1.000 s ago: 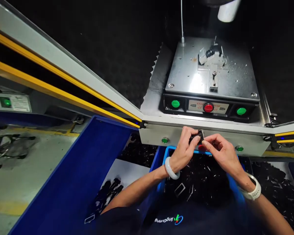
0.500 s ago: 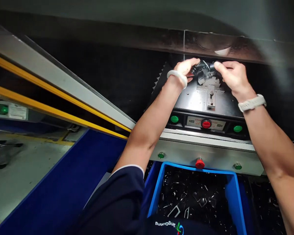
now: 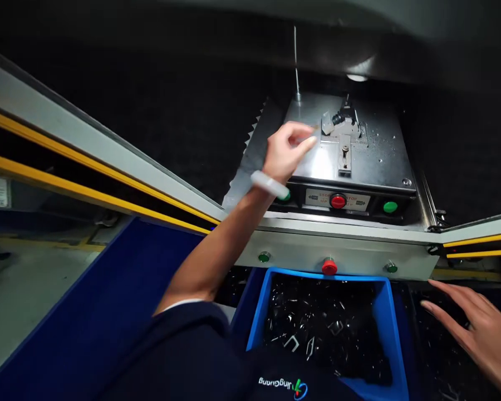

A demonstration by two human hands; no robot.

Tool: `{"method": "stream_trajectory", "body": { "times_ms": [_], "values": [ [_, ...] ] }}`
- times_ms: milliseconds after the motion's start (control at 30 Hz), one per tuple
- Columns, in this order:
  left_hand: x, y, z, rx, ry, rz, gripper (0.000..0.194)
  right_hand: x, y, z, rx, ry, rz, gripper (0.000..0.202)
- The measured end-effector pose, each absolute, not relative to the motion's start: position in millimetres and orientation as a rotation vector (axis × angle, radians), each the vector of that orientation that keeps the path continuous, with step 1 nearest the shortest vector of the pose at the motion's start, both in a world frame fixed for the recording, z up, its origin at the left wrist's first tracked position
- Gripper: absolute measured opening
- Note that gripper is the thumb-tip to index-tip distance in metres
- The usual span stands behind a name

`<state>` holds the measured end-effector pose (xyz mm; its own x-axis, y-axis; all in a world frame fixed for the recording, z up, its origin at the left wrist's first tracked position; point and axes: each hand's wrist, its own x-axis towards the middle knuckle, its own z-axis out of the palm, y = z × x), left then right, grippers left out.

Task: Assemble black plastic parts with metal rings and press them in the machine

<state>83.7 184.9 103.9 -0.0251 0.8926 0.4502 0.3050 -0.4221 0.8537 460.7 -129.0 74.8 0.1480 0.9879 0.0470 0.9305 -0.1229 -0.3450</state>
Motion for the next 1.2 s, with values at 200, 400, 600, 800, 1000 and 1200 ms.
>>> {"method": "stream_trajectory", "body": {
  "times_ms": [200,400,600,800,1000,1200],
  "values": [
    [-2,0,32,1.606,1.631,1.044,0.027,426,-79,31,-2.119,-1.565,0.782,0.061],
    [-46,-12,-21,1.985,1.598,0.754,0.035,433,-70,8,-2.134,-1.377,0.863,0.055],
    [-34,-14,-24,2.010,1.774,0.807,0.031,421,-71,9,-2.185,-1.329,0.699,0.046],
    [1,-73,-8,1.934,1.930,0.828,0.019,387,-105,-2,-1.999,-1.894,0.289,0.029],
    [19,-123,14,2.023,1.586,0.234,0.019,351,-123,-52,-1.827,-2.580,0.534,0.038],
    [36,-140,13,2.111,1.365,-0.124,0.032,353,-115,-65,-1.814,-2.637,0.521,0.037]
  ]
}}
